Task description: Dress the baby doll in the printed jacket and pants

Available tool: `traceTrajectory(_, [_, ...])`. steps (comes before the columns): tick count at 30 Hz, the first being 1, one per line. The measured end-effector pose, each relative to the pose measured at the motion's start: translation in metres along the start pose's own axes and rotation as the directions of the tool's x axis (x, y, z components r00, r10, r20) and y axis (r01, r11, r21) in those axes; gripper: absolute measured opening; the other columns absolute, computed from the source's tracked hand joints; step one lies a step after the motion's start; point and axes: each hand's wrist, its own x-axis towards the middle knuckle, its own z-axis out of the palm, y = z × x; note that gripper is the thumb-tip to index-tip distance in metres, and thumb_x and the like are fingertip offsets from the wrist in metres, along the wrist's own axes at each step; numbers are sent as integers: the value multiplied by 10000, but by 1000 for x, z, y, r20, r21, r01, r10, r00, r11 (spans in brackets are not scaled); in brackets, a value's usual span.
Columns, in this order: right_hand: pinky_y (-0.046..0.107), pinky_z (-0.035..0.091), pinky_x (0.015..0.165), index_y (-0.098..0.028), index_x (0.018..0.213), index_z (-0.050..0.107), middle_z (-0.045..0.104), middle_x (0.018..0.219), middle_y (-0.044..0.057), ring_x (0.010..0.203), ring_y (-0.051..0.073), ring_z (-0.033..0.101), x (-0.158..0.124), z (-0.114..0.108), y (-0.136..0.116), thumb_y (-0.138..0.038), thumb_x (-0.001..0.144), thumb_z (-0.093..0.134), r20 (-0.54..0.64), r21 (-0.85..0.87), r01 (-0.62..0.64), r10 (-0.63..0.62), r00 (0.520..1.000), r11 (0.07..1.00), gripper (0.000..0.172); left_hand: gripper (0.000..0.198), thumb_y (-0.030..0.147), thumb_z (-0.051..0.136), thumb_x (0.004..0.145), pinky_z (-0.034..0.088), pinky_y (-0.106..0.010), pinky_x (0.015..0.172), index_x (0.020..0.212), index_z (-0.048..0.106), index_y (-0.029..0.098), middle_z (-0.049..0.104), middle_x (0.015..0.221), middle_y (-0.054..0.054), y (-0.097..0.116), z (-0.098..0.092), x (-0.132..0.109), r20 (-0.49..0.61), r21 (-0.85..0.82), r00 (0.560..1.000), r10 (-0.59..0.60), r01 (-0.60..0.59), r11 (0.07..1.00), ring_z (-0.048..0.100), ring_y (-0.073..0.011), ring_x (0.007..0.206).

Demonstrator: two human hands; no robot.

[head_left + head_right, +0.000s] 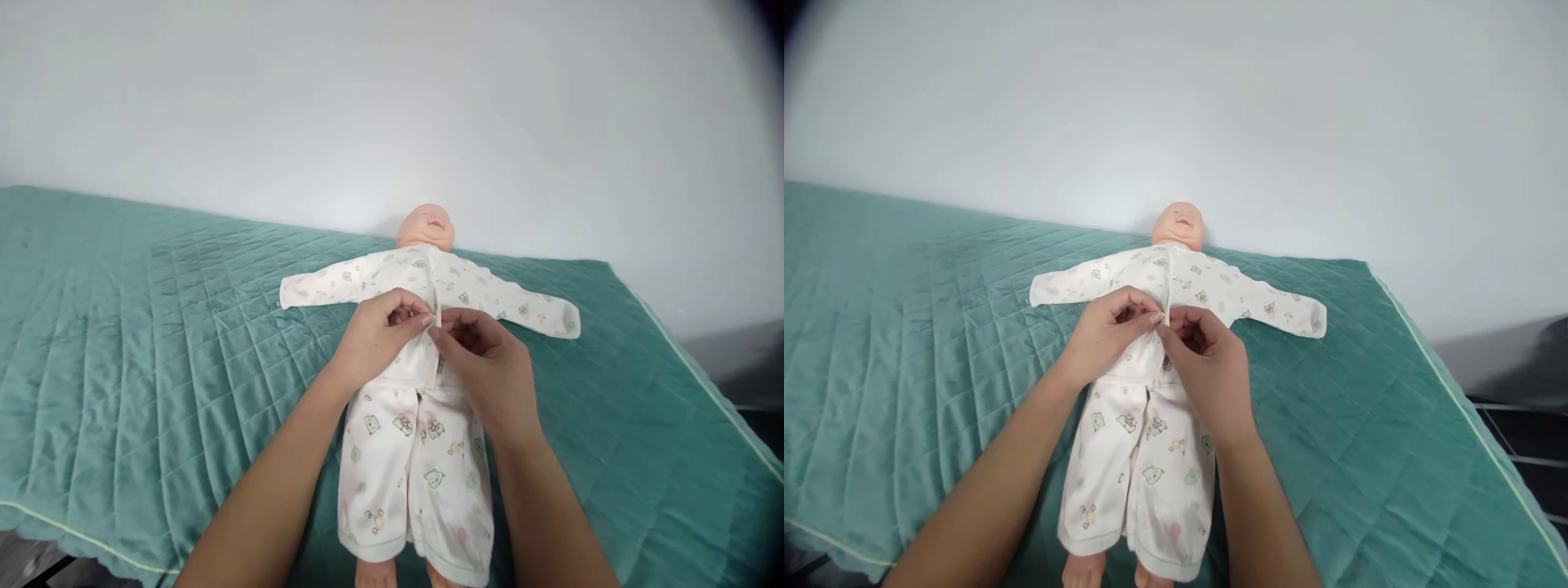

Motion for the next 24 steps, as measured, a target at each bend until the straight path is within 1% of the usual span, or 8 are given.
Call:
traceTrajectory(4, [239, 510, 643, -224, 1047, 713, 688, 859, 11, 730, 124, 615, 0, 1, 1, -308, 806, 778, 27, -34, 27, -26, 999, 999, 264, 85, 288, 704, 849, 377, -264, 627, 856, 720, 205, 614, 727, 18, 0, 1, -1, -27, -2, 999, -25, 25, 1000, 486, -106, 656])
traceTrajectory(6, [240, 506, 637, -235, 1092, 710, 685, 840, 4, 712, 121, 610, -1, 1, 1, -302, 821, 764, 38, -78, 31, -28, 999, 996, 284, 86, 282, 690, 856, 383, -267, 634, 867, 730, 207, 621, 730, 15, 1, 1, -1, -17, 4, 999, -38, 38, 999, 498, -110, 667])
traceTrajectory(11, [246, 500, 623, -237, 1097, 713, 683, 829, 4, 700, 125, 611, -1, 1, 0, -312, 836, 745, 52, -122, 46, -40, 998, 991, 274, 145, 312, 647, 894, 416, -275, 674, 871, 731, 196, 674, 806, -6, 6, -1, -2, 52, 31, 998, -29, 28, 999, 537, -118, 716])
traceTrajectory(15, [260, 509, 656, -249, 1114, 703, 695, 858, 3, 725, 131, 625, -2, 2, 2, -293, 855, 712, 46, -187, 101, -94, 995, 977, 263, 142, 340, 704, 846, 410, -257, 628, 879, 728, 205, 638, 757, 14, 9, -2, -3, 40, 56, 997, -63, 61, 997, 526, -108, 679])
traceTrajectory(17, [270, 517, 682, -258, 1131, 695, 703, 873, -1, 742, 135, 637, -2, 3, 3, -274, 857, 699, 49, -219, 123, -115, 992, 968, 275, 116, 310, 708, 828, 416, -251, 624, 878, 722, 206, 632, 754, 19, 10, -1, -2, 31, 59, 996, -82, 80, 995, 534, -106, 680])
traceTrajectory(20, [285, 522, 705, -265, 1150, 685, 707, 882, -6, 750, 141, 644, -2, 5, 3, -241, 856, 677, 74, -253, 146, -131, 989, 956, 295, 59, 218, 677, 804, 441, -250, 658, 854, 704, 200, 654, 789, 15, 11, 2, -2, -8, 84, 997, -79, 79, 993, 558, -106, 711])
traceTrajectory(24, [291, 515, 707, -269, 1152, 681, 696, 871, -10, 738, 143, 633, -2, 5, 3, -226, 852, 667, 91, -268, 159, -139, 986, 950, 304, 102, 142, 634, 764, 460, -256, 682, 825, 692, 201, 679, 798, 14, 11, 5, -1, -46, 128, 997, -67, 73, 989, 572, -108, 714])
